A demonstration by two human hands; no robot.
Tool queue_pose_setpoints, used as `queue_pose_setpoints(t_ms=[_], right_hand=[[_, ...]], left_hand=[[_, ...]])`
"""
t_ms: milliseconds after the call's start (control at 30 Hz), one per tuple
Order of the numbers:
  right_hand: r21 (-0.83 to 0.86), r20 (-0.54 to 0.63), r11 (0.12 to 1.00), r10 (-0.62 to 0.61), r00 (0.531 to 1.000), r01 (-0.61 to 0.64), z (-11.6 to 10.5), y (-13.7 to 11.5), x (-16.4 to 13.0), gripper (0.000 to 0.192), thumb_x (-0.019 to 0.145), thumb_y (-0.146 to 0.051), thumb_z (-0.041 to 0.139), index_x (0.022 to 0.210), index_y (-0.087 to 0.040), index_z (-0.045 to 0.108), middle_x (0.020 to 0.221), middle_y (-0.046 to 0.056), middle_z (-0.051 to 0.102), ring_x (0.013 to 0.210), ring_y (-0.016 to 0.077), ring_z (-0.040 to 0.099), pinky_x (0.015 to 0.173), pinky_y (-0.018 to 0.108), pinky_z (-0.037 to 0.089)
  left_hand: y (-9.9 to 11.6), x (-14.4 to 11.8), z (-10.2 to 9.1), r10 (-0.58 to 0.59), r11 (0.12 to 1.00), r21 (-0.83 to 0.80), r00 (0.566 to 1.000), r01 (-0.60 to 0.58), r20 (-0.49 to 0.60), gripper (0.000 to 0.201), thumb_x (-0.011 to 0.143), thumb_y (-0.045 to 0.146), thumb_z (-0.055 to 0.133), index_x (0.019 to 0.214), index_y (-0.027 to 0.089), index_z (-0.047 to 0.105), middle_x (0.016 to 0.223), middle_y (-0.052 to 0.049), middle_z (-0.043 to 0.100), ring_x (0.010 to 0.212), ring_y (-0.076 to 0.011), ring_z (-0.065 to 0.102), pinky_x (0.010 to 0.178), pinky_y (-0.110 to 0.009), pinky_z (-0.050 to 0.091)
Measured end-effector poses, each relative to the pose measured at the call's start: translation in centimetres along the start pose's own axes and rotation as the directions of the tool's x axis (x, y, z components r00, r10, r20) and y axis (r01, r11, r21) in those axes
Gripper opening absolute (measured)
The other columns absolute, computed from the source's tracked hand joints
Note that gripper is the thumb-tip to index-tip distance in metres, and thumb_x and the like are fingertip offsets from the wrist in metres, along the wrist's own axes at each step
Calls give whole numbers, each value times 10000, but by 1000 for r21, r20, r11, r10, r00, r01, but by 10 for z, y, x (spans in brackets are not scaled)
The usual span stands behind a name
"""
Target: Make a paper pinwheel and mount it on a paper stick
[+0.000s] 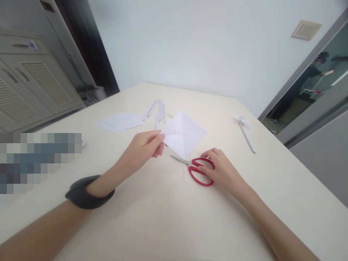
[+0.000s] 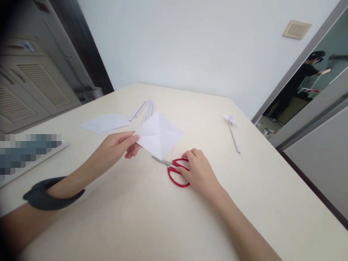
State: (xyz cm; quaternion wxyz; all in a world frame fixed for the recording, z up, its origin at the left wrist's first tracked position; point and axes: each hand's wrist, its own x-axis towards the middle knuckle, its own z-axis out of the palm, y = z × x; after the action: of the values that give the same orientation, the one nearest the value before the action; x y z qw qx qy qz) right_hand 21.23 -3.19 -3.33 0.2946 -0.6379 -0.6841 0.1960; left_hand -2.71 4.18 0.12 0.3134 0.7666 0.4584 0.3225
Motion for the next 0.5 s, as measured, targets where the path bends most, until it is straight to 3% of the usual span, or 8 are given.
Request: queue_pose_setpoints(t_ms=[100, 233, 500], right_hand=[[-85, -3, 996, -41, 999, 41, 2, -6, -2, 221, 780, -387, 603, 938, -234, 594, 1011, 73, 564, 979, 250, 483, 784, 365, 396], [-157, 77, 985, -59, 995, 71, 3, -9, -3, 165, 773, -336, 603, 902, -233, 606, 898, 49, 594, 818, 216, 514, 707, 349, 380], [27, 59, 992, 119, 991, -120, -3, -6, -2, 229, 760, -437, 577, 773, -225, 664, 746, 57, 625, 626, 184, 525, 519, 295, 339]], left_hand=[[3, -1, 0, -22, 999, -51, 999, 20, -31, 341, 868, 363, 384, 602, 199, 519, 536, 8, 545, 501, -143, 492, 517, -242, 395], [6, -1, -1, -17, 998, -62, 998, 13, -62, 327, 876, 353, 393, 602, 203, 489, 519, 26, 510, 490, -131, 473, 533, -245, 384], [11, -4, -3, 17, 1000, -21, 991, -20, -135, 378, 885, 337, 360, 539, 201, 429, 494, 26, 456, 502, -135, 439, 572, -261, 363]])
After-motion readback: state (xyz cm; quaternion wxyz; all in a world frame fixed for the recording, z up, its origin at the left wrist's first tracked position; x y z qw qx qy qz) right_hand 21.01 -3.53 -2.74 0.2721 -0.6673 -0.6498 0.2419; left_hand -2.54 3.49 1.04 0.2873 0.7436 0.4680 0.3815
